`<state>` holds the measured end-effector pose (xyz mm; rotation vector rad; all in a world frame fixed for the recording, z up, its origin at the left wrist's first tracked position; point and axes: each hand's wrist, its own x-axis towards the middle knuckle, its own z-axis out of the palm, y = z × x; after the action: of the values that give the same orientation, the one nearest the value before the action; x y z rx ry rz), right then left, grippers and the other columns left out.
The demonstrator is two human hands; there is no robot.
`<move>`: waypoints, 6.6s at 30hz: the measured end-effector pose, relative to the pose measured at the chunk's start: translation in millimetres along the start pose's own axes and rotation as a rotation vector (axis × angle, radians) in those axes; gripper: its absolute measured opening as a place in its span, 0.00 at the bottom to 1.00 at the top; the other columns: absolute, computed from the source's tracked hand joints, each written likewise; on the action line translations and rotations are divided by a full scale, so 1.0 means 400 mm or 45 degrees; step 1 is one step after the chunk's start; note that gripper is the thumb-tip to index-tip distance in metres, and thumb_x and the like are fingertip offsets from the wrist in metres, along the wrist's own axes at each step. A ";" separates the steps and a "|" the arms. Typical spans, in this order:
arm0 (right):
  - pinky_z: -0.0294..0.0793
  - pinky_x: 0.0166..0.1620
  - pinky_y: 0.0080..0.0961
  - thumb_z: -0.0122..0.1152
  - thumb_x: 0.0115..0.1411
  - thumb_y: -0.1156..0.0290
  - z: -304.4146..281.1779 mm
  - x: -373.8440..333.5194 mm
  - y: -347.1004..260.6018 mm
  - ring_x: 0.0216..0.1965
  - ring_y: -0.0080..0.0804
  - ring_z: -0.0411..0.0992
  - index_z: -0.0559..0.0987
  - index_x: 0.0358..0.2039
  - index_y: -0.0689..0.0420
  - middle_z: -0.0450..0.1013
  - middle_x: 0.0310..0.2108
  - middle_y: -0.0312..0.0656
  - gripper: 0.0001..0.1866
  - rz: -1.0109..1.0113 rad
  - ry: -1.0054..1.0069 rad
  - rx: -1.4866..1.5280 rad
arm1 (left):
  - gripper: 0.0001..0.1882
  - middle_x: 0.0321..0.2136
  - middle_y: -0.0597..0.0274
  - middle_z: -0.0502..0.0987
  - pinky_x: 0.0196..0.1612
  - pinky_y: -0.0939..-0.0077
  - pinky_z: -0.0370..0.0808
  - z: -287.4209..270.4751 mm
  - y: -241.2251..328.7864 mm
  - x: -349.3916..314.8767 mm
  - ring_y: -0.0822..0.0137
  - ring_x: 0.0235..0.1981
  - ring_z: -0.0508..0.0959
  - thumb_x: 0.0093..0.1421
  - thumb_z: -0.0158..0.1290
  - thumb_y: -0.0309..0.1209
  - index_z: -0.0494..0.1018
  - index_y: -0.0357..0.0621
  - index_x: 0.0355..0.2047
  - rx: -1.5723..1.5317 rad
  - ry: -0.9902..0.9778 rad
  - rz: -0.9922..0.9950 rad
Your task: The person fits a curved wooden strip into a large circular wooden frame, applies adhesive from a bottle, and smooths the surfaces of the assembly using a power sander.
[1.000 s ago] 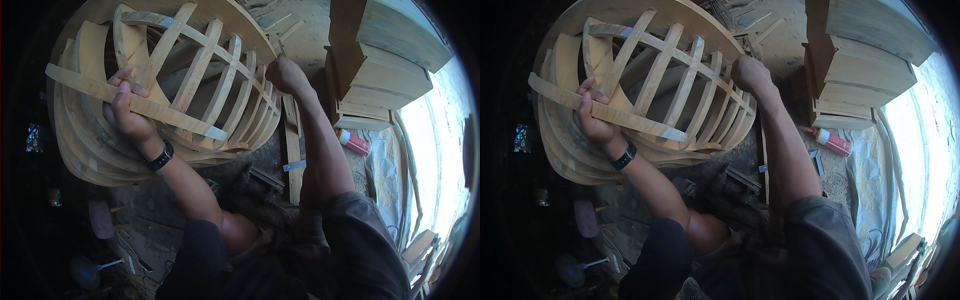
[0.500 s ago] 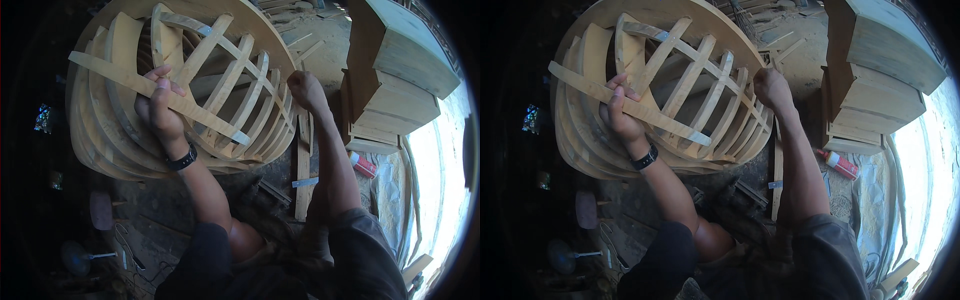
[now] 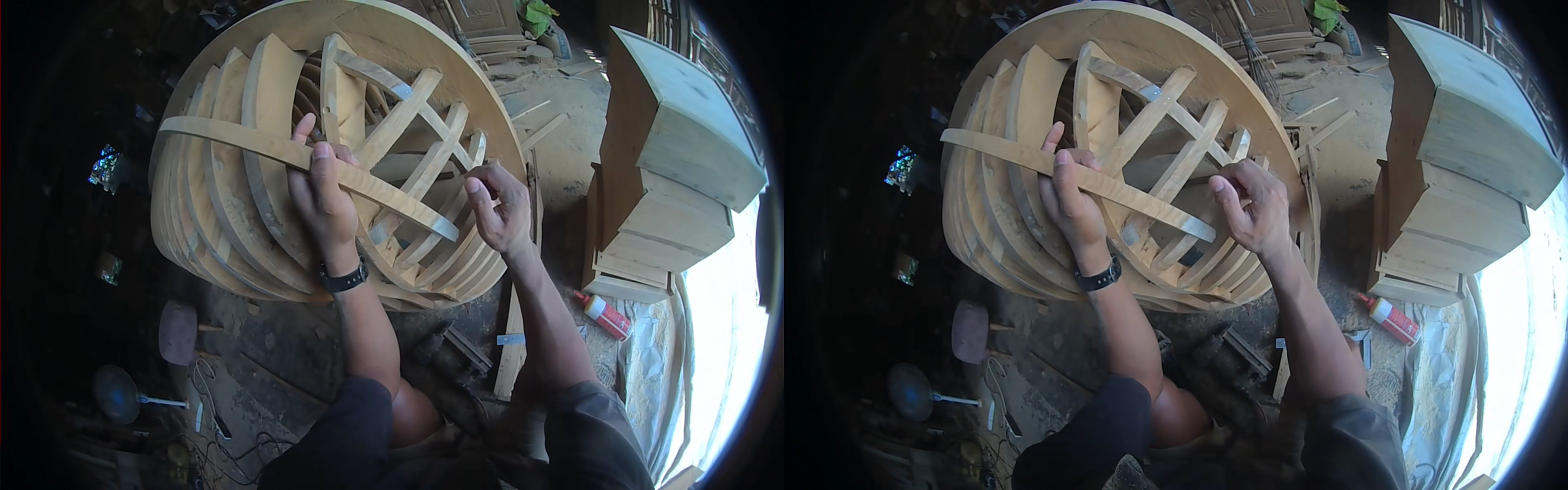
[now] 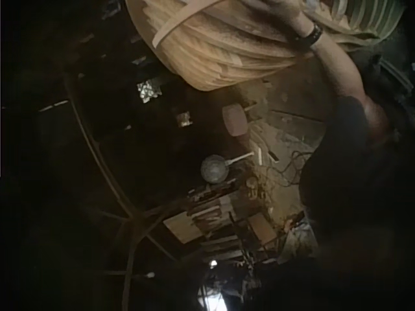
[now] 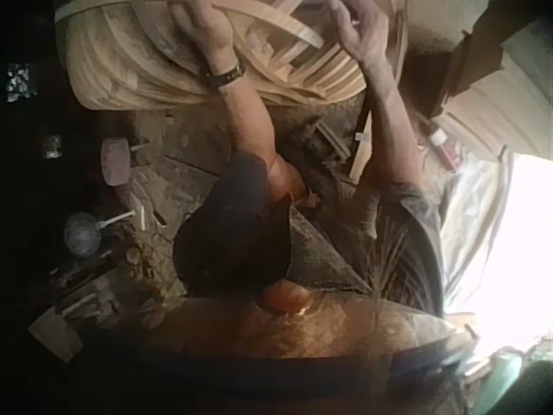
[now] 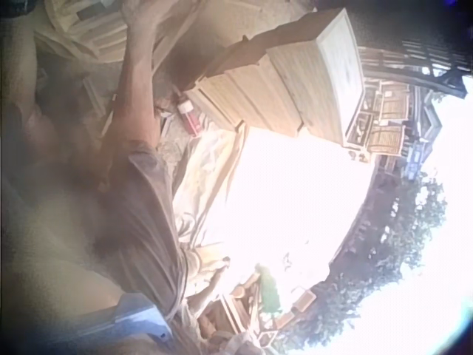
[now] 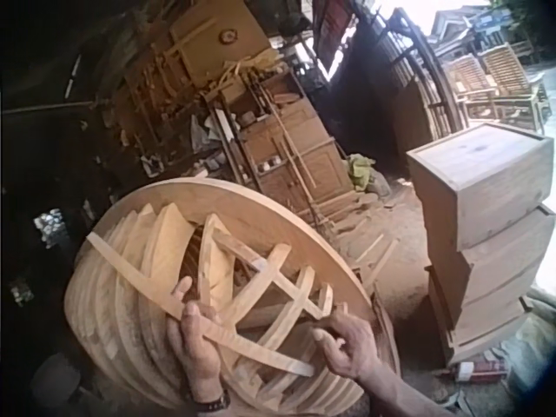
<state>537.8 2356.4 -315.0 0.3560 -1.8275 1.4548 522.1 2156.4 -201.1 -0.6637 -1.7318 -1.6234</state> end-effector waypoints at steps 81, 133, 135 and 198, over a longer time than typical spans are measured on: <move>0.72 0.37 0.35 0.63 0.56 0.77 0.136 -0.005 -0.118 0.34 0.46 0.73 0.73 0.46 0.64 0.71 0.33 0.49 0.17 -0.263 0.075 -0.132 | 0.42 0.62 0.42 0.65 0.63 0.65 0.63 -0.008 -0.045 0.022 0.58 0.62 0.66 0.62 0.59 0.38 0.52 0.31 0.68 0.075 -0.144 0.079; 0.71 0.44 0.42 0.65 0.53 0.80 0.189 -0.061 -0.037 0.41 0.53 0.71 0.66 0.50 0.66 0.70 0.43 0.57 0.24 -0.402 0.175 -0.075 | 0.48 0.63 0.39 0.58 0.67 0.55 0.57 -0.014 -0.041 0.015 0.50 0.65 0.61 0.49 0.66 0.38 0.56 0.29 0.65 0.214 -0.311 0.098; 0.69 0.46 0.42 0.64 0.54 0.79 0.186 -0.063 -0.036 0.42 0.53 0.71 0.66 0.50 0.66 0.70 0.43 0.56 0.24 -0.392 0.156 -0.075 | 0.46 0.63 0.41 0.58 0.66 0.56 0.58 -0.020 -0.043 0.012 0.52 0.64 0.61 0.49 0.66 0.37 0.57 0.30 0.64 0.212 -0.324 0.104; 0.69 0.47 0.32 0.57 0.62 0.79 0.171 -0.027 -0.116 0.44 0.43 0.69 0.69 0.54 0.65 0.67 0.47 0.51 0.19 -0.359 0.069 -0.204 | 0.33 0.52 0.53 0.73 0.57 0.74 0.69 -0.026 -0.015 0.003 0.69 0.53 0.73 0.61 0.62 0.37 0.62 0.29 0.59 -0.208 -0.150 -0.211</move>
<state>547.9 2276.5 -293.9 0.4678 -1.7567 1.1087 518.2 2145.5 -203.9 -0.7211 -1.7908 -1.8899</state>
